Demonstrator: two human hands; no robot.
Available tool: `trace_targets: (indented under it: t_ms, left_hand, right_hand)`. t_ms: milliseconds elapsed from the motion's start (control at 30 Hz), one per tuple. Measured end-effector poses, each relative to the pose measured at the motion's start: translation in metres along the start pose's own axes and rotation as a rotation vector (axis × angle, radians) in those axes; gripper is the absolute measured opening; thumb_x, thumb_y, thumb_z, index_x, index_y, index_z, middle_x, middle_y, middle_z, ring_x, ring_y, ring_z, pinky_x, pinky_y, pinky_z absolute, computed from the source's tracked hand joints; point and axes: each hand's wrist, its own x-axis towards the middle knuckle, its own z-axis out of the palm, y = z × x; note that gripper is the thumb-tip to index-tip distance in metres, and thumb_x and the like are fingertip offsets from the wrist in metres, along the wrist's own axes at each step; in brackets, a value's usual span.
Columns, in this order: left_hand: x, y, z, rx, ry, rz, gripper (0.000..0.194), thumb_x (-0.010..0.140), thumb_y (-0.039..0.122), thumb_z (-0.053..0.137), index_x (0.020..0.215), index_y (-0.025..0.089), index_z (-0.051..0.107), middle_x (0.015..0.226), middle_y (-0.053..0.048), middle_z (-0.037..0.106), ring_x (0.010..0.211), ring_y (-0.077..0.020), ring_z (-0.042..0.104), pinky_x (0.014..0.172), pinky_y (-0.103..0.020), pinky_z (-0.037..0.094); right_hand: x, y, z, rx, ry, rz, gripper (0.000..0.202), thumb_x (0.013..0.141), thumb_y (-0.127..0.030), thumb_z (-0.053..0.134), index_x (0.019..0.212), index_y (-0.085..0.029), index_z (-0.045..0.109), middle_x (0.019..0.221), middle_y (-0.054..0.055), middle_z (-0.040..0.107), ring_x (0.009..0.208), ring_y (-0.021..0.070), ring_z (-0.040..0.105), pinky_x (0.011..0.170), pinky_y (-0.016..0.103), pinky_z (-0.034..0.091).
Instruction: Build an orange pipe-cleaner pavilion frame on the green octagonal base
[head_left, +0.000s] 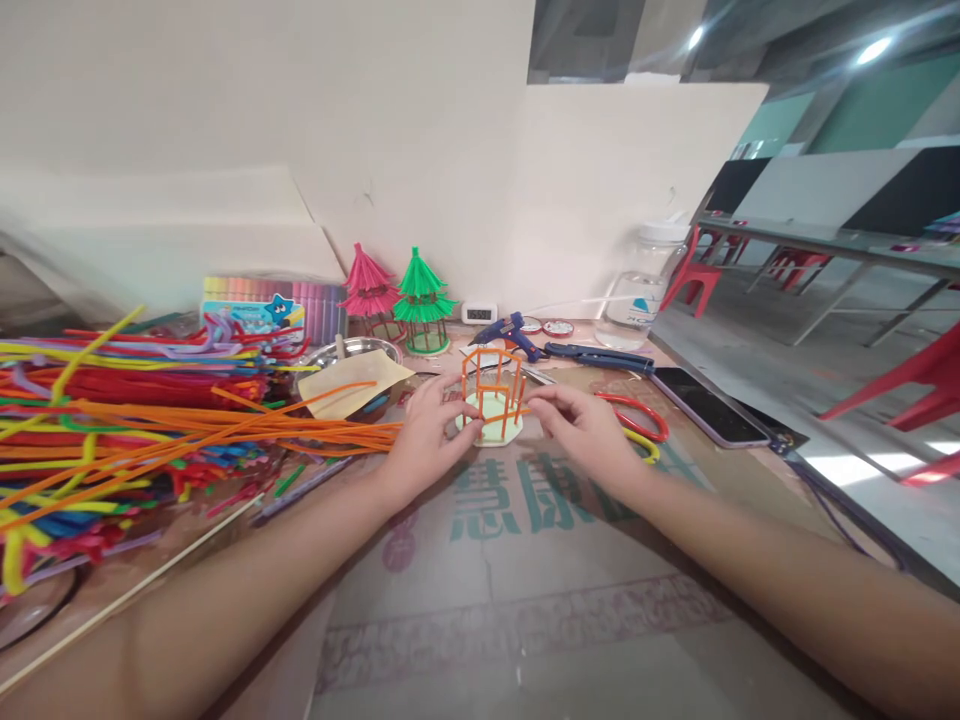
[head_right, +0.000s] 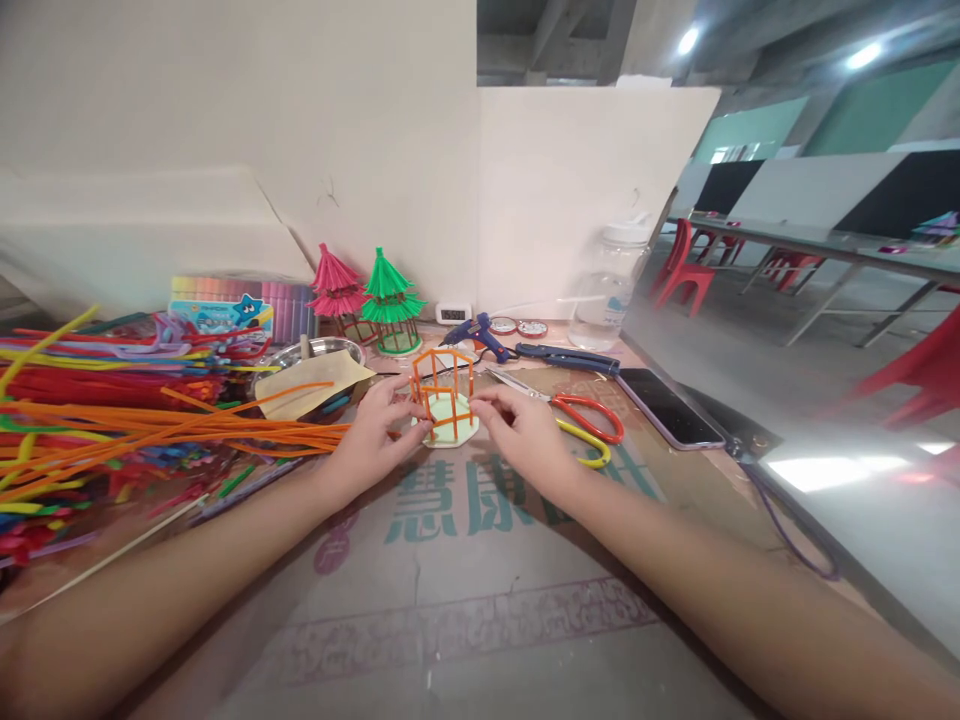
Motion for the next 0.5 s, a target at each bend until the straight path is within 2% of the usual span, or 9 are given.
trace_targets:
  t_ms: [100,200,300,500]
  left_hand:
    - [0.0,0.001,0.0,-0.006,0.025,0.012,0.016,0.091,0.031,0.061,0.094,0.023,0.074,0.144,-0.011,0.051,0.139,-0.0317,0.043,0.116,-0.056,0.034]
    - [0.001,0.001,0.0,-0.014,0.021,0.012,0.015,0.091,0.031,0.062,0.094,0.023,0.074,0.144,-0.011,0.052,0.138,-0.0318,0.044,0.115,-0.056,0.034]
    - [0.001,0.0,0.001,-0.009,0.014,0.027,0.015,0.09,0.03,0.061,0.094,0.023,0.073,0.145,-0.01,0.051,0.138,-0.0319,0.045,0.115,-0.056,0.034]
    - [0.002,0.004,-0.002,-0.084,0.09,0.002,0.018,0.089,0.025,0.056,0.105,0.021,0.063,0.143,-0.012,0.052,0.138,-0.0289,0.045,0.117,-0.052,0.033]
  right_hand:
    - [-0.006,0.011,0.01,-0.058,-0.067,0.026,0.034,0.09,-0.043,0.057,0.104,-0.018,0.076,0.067,0.0,0.065,0.057,0.0145,0.051,0.056,0.028,0.04]
    - [-0.001,0.011,0.016,-0.102,-0.087,0.028,0.035,0.089,-0.042,0.058,0.107,-0.019,0.078,0.065,0.001,0.067,0.056,0.0148,0.053,0.056,0.028,0.04]
    - [0.003,0.009,0.02,-0.112,-0.104,0.057,0.034,0.089,-0.039,0.058,0.106,-0.018,0.078,0.063,0.001,0.067,0.057,0.0154,0.056,0.058,0.028,0.043]
    - [-0.001,0.011,0.02,-0.094,-0.121,0.043,0.031,0.091,-0.038,0.057,0.102,-0.018,0.077,0.062,0.0,0.065,0.057,0.0147,0.055,0.058,0.027,0.042]
